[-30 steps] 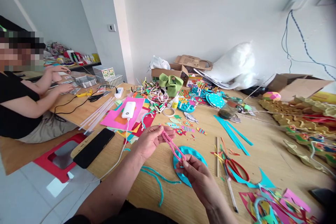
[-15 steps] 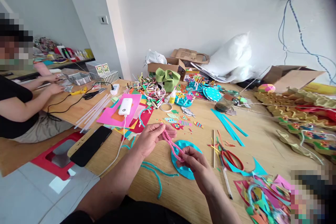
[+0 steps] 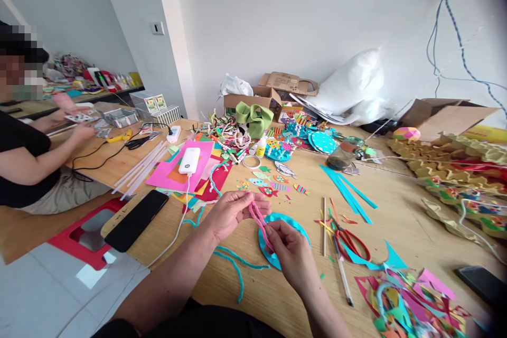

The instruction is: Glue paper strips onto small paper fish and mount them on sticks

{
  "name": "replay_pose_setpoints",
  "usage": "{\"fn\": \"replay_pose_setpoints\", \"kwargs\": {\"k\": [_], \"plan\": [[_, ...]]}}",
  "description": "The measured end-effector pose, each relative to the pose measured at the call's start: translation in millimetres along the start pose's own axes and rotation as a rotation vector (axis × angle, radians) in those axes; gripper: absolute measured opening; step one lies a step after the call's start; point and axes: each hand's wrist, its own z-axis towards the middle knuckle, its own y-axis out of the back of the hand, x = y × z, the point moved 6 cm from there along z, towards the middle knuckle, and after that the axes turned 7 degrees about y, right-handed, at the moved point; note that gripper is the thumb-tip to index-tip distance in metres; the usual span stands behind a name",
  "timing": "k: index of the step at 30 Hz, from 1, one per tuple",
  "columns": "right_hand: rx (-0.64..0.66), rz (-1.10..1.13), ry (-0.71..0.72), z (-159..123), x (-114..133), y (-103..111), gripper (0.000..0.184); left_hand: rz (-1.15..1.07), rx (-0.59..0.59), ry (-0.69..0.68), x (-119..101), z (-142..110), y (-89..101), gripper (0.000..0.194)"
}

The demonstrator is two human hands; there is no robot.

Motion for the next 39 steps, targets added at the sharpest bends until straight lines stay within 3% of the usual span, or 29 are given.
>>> {"fn": "replay_pose_setpoints", "kwargs": {"k": [9, 17, 28, 34, 39], "plan": [[0.006, -0.075, 0.004, 1, -7, 1, 0.039, 0.02, -0.038, -0.017, 2, 4, -2.3, 0.032], [0.025, -0.088, 0.079, 12, 12, -3, 0.038, 0.127, -0.072, -0.057, 16, 1, -12.0, 0.028], [-0.03, -0.144, 0.049, 13, 20, -5, 0.043, -0.043, -0.07, -0.006, 25, -1, -11.6, 0.026], [0.062, -0.216, 0.138, 7, 25, -9, 0.032, -0.13, -0.196, -0.026, 21, -4, -3.9, 0.021], [0.067, -0.208, 0.105, -1, 18, -4, 0.031, -0.21, -0.205, 0.011, 20, -1, 2.8, 0.016]]}}
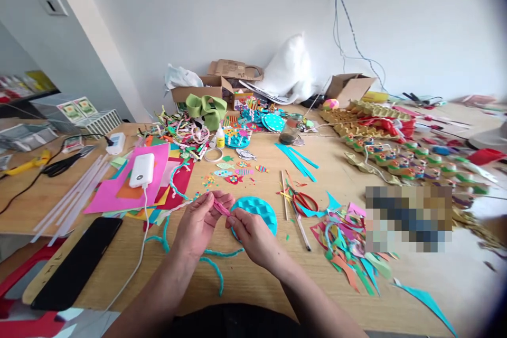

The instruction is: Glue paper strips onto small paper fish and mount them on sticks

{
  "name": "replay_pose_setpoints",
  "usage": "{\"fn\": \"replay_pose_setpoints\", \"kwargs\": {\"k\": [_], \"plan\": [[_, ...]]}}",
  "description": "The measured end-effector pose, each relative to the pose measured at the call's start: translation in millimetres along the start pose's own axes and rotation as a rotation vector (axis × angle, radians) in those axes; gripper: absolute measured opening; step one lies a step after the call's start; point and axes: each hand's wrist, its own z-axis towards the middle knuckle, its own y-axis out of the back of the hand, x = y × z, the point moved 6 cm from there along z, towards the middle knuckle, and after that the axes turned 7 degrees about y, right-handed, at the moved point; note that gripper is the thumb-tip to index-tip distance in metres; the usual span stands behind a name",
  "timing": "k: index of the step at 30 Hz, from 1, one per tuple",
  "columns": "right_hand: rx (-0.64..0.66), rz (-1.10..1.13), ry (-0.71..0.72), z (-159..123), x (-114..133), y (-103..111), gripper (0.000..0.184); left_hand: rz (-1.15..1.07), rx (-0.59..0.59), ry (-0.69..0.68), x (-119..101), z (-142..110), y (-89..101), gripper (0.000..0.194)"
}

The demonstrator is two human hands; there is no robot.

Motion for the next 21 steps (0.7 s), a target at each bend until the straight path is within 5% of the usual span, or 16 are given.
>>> {"fn": "replay_pose_setpoints", "kwargs": {"k": [21], "plan": [[0.056, 0.244, -0.141, -14, -6, 2, 0.033, -0.01, 0.039, 0.005, -1, 8, -2.7, 0.01]]}}
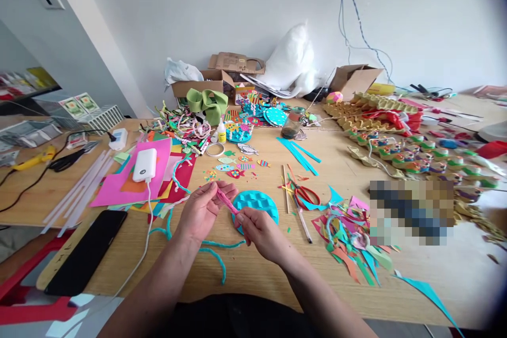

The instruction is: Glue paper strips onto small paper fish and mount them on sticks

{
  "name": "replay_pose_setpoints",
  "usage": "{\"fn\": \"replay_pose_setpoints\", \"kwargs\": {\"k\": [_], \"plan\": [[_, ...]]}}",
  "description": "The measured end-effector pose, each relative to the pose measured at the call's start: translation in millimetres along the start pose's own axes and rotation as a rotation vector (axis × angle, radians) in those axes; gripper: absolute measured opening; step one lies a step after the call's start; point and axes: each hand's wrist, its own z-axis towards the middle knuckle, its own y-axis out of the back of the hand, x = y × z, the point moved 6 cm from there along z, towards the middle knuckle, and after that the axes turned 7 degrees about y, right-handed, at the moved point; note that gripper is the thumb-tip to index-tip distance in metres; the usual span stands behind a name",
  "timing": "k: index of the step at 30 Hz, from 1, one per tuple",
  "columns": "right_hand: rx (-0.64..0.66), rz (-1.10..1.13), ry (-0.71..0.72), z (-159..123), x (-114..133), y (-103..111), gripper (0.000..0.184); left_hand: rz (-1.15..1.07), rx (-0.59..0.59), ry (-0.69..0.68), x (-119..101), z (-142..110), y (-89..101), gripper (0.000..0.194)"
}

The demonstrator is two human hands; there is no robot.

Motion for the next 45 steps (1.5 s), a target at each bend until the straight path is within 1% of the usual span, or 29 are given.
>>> {"fn": "replay_pose_setpoints", "kwargs": {"k": [4, 8, 13, 18, 22, 26, 29, 31, 34, 37, 40, 45], "plan": [[0.03, 0.017, 0.017, -1, -2, -3, 0.033, -0.008, -0.023, -0.021, 1, 1, 1.8, 0.008], [-0.004, 0.005, 0.037, -1, -5, -3, 0.035, -0.019, -0.035, -0.034, 2, 3, 1.7, 0.008], [-0.073, 0.004, 0.032, 1, -5, 2, 0.037, -0.005, 0.0, 0.01, 4, 4, -3.6, 0.013], [-0.102, 0.013, 0.009, 3, -5, 5, 0.038, -0.006, 0.04, 0.036, 4, 5, -8.7, 0.018], [-0.125, -0.006, 0.009, 6, -4, 6, 0.038, -0.035, 0.048, 0.078, 6, 6, -8.6, 0.021], [-0.118, -0.001, -0.003, 8, -6, 4, 0.038, -0.048, 0.036, 0.044, 6, 6, -6.9, 0.014], [-0.103, 0.023, -0.021, 9, -10, 2, 0.039, -0.014, 0.039, 0.037, 6, 4, -8.0, 0.02], [-0.078, 0.031, -0.029, 9, -13, 1, 0.04, 0.009, 0.062, 0.032, 5, 3, -9.6, 0.023], [-0.033, 0.03, -0.042, 9, -17, -2, 0.041, 0.046, 0.11, 0.013, 3, 2, -10.8, 0.023], [-0.011, 0.027, -0.058, 9, -19, -2, 0.042, 0.08, 0.133, -0.005, 2, 2, -9.8, 0.024], [-0.006, 0.025, -0.058, 9, -19, -2, 0.043, 0.052, 0.145, -0.009, 2, 2, -9.5, 0.02], [-0.001, 0.055, -0.07, 10, -24, -6, 0.043, -0.075, 0.132, 0.011, 7, 2, -11.4, 0.014]]}}
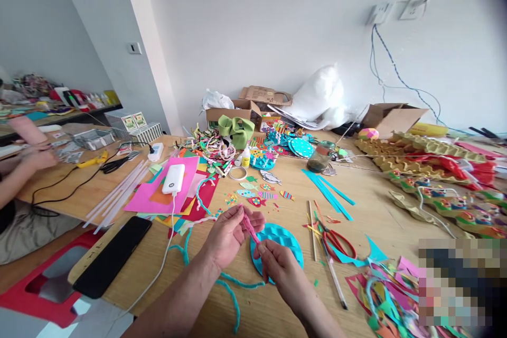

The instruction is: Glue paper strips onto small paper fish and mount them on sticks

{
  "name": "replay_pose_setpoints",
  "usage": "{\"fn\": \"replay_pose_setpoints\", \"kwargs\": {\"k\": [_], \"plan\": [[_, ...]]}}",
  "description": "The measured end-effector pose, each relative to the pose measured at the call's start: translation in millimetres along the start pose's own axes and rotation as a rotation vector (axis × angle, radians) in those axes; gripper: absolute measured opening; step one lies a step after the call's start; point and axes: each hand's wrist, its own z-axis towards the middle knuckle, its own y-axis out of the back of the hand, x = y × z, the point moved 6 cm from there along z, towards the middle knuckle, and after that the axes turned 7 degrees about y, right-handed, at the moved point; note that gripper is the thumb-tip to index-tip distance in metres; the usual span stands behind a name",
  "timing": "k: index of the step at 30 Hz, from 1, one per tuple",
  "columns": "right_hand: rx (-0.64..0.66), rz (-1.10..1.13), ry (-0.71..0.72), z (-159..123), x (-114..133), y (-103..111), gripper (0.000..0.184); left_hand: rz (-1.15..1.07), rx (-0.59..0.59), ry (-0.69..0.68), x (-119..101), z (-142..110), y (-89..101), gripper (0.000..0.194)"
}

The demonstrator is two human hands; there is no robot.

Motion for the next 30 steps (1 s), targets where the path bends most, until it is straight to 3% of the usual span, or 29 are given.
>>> {"fn": "replay_pose_setpoints", "kwargs": {"k": [11, 19, 21, 23, 27, 30], "plan": [[-0.039, 0.004, 0.062, 2, 4, -11, 0.045, -0.203, 0.001, -0.04, 5, 9, -8.8, 0.01], [0.009, -0.087, 0.112, -12, 13, -7, 0.038, -0.136, -0.061, -0.039, 0, 10, -11.4, 0.011], [0.009, -0.204, 0.097, -20, 9, 10, 0.036, -0.115, -0.077, -0.061, -6, 11, -9.6, 0.011], [-0.064, -0.415, 0.039, -29, -1, 41, 0.032, -0.097, -0.091, -0.108, -15, 11, -6.5, 0.01], [-0.39, -1.116, -0.212, -57, -25, 115, 0.021, -0.042, -0.109, -0.196, -31, 12, -3.8, 0.012], [-0.408, -1.364, -0.332, -67, -46, 133, 0.021, -0.013, -0.113, -0.214, -33, 14, -6.7, 0.015]]}}
